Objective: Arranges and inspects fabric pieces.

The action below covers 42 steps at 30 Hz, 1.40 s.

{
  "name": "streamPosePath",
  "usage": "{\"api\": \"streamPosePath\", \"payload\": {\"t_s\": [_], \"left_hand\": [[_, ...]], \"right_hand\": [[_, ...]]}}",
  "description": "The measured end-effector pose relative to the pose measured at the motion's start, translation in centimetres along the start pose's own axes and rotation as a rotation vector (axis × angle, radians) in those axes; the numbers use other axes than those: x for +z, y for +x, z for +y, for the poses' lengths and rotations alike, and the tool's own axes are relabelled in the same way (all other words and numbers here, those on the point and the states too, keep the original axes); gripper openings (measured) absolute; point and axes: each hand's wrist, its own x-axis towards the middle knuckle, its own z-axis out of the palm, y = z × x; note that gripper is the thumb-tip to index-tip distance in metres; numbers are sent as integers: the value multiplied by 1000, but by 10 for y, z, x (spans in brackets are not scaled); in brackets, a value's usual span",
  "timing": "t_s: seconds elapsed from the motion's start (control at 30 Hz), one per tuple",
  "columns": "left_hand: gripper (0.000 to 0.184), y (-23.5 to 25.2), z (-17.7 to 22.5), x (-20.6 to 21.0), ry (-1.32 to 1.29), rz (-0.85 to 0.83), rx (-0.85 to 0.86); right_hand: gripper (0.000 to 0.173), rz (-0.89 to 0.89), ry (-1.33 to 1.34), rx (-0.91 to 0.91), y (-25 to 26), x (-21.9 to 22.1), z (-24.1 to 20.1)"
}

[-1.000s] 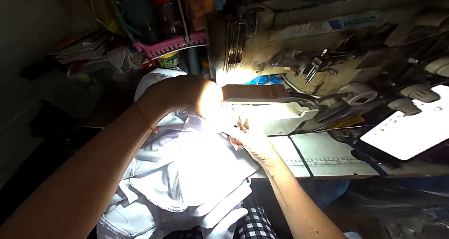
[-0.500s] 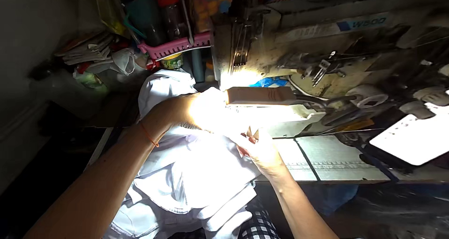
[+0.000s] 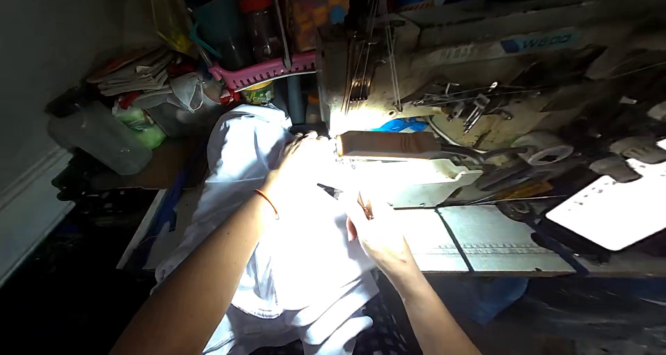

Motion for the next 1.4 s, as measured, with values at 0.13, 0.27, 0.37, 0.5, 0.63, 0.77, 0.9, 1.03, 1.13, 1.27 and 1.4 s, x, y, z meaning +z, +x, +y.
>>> {"api": "streamPosePath", "payload": {"t_s": [0.13, 0.27, 0.37, 0.5, 0.63, 0.77, 0.9, 1.03, 1.13, 1.27, 1.4], "left_hand": [[33, 50, -54, 68, 192, 300, 114], [31, 46, -55, 11, 169, 177, -164], [29, 33, -81, -20, 83, 261, -282], [14, -16, -79, -39, -351, 275, -87], [8, -74, -35, -38, -590, 55, 96], [7, -92, -43, -32, -624, 54, 151], [30, -113, -97, -62, -795, 748, -174], [32, -155, -110, -64, -806, 1079, -272], [28, -172, -75, -19, -1069, 803, -251], [72, -187, -49, 44, -1494, 313, -454], [82, -201, -39, 55, -1692, 363, -747]], "right_hand": [[49, -62, -150, -76, -9, -10, -2], [45, -18, -314, -111, -16, -29, 5], [35, 60, -547, -194, -11, -39, 5], [29, 100, -698, -298, 7, -35, -7], [23, 54, -765, -443, 39, -13, -12], [23, 32, -648, -512, 53, -2, -12], [24, -74, -512, -238, 18, -33, -9], [25, -232, -681, 84, -22, -63, 36], [19, -174, -569, -15, -46, -58, 45], [18, -492, -24, -354, -89, -37, -17], [20, -910, 233, -378, -100, -40, -39]]}}
